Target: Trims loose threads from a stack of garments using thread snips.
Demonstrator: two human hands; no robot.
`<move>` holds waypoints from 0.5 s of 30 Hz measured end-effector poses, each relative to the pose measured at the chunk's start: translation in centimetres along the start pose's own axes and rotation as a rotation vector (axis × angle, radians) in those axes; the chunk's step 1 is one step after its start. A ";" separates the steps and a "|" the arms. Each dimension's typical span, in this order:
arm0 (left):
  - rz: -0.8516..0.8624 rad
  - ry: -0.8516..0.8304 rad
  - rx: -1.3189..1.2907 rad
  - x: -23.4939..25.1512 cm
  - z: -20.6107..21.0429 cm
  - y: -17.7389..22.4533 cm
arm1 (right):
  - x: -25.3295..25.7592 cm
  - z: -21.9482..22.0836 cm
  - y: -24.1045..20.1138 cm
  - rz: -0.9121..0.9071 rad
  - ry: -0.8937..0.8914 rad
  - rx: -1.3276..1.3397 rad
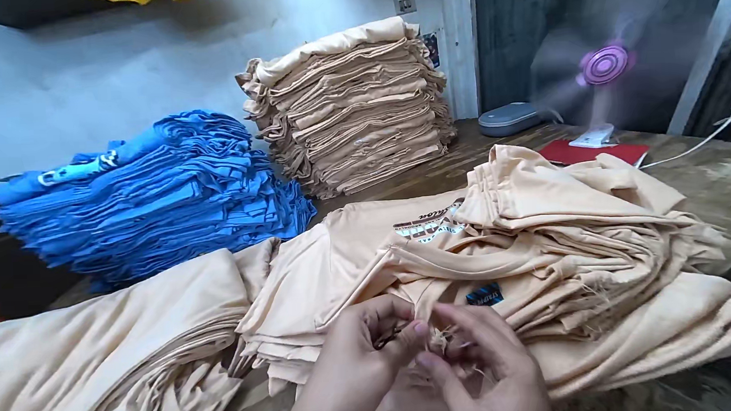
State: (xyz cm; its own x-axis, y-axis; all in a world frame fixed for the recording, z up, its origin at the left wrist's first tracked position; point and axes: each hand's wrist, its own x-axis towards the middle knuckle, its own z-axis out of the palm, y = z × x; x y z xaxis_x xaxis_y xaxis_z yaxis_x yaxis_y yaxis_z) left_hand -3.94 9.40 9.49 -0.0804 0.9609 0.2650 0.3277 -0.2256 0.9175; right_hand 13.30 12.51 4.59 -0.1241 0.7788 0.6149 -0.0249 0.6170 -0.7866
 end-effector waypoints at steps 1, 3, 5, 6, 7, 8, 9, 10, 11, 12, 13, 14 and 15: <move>-0.004 0.006 0.007 -0.1 0.1 0.1 | -0.1 0.5 0.4 -0.059 0.070 -0.019; 0.034 0.029 0.091 -0.4 0.0 0.4 | -0.3 0.9 1.1 -0.127 0.183 0.026; 0.175 0.094 0.348 -0.9 -0.5 0.8 | -0.3 0.8 1.3 -0.116 0.219 0.100; 0.277 0.141 0.512 -1.1 -0.7 1.2 | -0.3 0.7 1.3 -0.105 0.226 0.126; 0.368 0.195 0.655 -1.3 -0.8 1.7 | -0.3 0.7 1.2 -0.097 0.234 0.142; 0.439 0.230 0.766 -1.3 -0.7 2.3 | -0.4 0.7 1.1 -0.098 0.245 0.149; 0.487 0.231 0.844 -1.3 -0.4 3.0 | -0.4 0.7 1.0 -0.105 0.261 0.144; 0.521 0.216 0.904 -1.3 0.0 3.5 | -0.3 0.9 1.0 -0.119 0.277 0.136; 0.552 0.208 0.964 -1.1 0.4 3.7 | -0.2 1.0 0.9 -0.133 0.287 0.121; 0.572 0.209 1.012 -0.9 0.9 3.8 | -0.2 1.1 0.9 -0.148 0.296 0.110; 0.582 0.227 1.050 -0.7 1.3 3.8 | -0.1 1.3 0.9 -0.158 0.301 0.106; 0.587 0.258 1.078 -0.5 1.4 3.7 | -0.1 1.3 0.9 -0.166 0.304 0.111; 0.588 0.281 1.092 -0.4 1.3 3.6 | -0.2 1.1 1.0 -0.177 0.297 0.119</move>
State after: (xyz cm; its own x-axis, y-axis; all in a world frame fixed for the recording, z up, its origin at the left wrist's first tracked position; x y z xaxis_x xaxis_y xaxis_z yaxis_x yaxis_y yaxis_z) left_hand -1.46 8.44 12.34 0.1879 0.6643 0.7235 0.9729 -0.2269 -0.0443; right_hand 12.16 12.86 3.66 0.1860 0.6710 0.7178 -0.1379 0.7411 -0.6571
